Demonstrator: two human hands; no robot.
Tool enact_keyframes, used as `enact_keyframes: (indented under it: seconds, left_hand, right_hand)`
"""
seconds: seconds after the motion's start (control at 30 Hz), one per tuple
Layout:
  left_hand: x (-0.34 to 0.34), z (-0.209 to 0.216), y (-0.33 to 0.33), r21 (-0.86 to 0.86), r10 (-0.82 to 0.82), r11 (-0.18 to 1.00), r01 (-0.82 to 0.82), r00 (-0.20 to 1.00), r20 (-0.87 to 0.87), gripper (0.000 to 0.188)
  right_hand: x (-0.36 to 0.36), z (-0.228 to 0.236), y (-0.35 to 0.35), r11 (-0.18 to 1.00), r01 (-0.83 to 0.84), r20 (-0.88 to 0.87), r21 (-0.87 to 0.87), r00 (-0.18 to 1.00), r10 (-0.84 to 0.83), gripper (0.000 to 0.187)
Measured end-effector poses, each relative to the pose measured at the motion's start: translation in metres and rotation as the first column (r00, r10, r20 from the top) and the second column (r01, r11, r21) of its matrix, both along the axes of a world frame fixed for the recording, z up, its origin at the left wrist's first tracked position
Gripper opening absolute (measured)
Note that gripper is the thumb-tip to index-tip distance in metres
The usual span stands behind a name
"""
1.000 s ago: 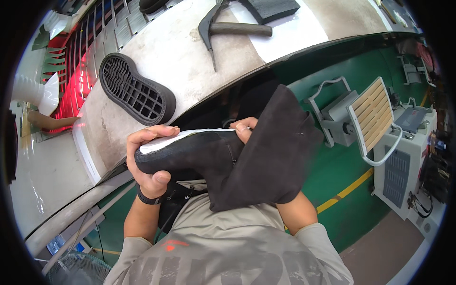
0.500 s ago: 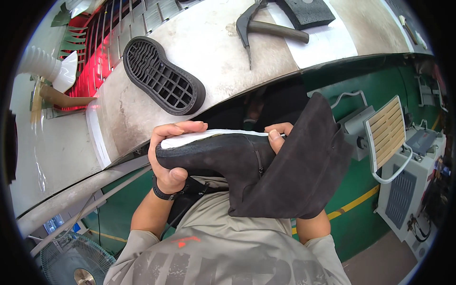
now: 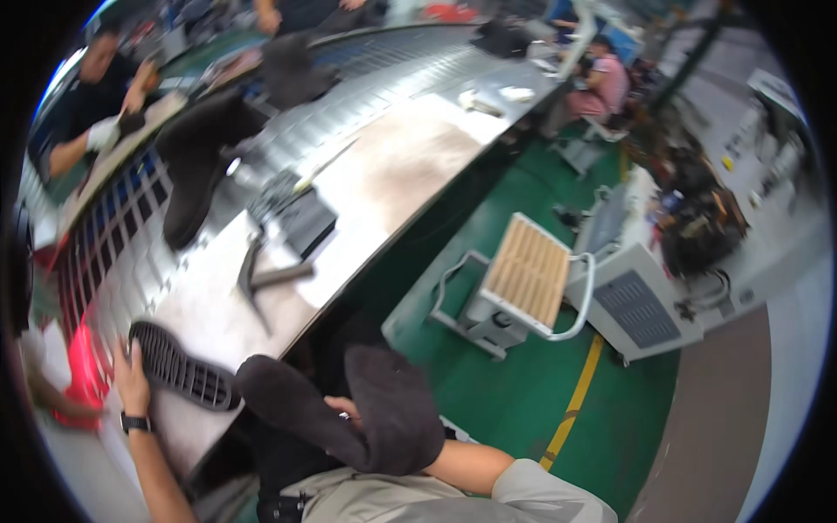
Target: The person assembles boots by taking boot uppers and soles, pressing and attaching the soles onto the uppers by hand, and placing the assembled boots onto the conveyor belt.
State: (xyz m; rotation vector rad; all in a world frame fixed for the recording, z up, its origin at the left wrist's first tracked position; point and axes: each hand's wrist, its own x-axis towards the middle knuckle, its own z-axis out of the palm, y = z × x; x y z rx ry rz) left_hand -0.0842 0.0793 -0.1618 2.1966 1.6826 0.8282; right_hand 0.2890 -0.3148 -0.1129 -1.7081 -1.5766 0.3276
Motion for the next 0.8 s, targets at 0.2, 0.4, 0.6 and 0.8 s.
enact_keyframes:
  seconds: [0.2, 0.4, 0.6, 0.8]
  left_hand:
    - [0.033, -0.005, 0.022, -0.144, 0.001, 0.922, 0.359, 0.369, 0.929, 0.040]
    - [0.020, 0.018, -0.060, -0.041, -0.238, 0.893, 0.447, 0.550, 0.801, 0.057]
    - [0.065, 0.012, -0.177, -0.377, 0.168, 0.528, 0.761, 0.342, 0.925, 0.069]
    - [0.093, 0.021, -0.186, -0.140, 0.242, 0.242, 0.960, 0.080, 0.967, 0.100]
  right_hand:
    - [0.007, -0.005, -0.010, 0.993, 0.116, -0.485, 0.005, 0.869, -0.099, 0.054]
    - [-0.007, -0.071, 0.000, 0.977, -0.212, -0.999, 0.027, -0.043, 0.018, 0.052]
    - [-0.009, -0.147, 0.012, 0.908, -0.419, -0.923, -0.023, -0.339, -0.181, 0.051]
    - [-0.019, -0.177, 0.021, 0.909, -0.397, -0.848, 0.130, -0.520, -0.106, 0.049]
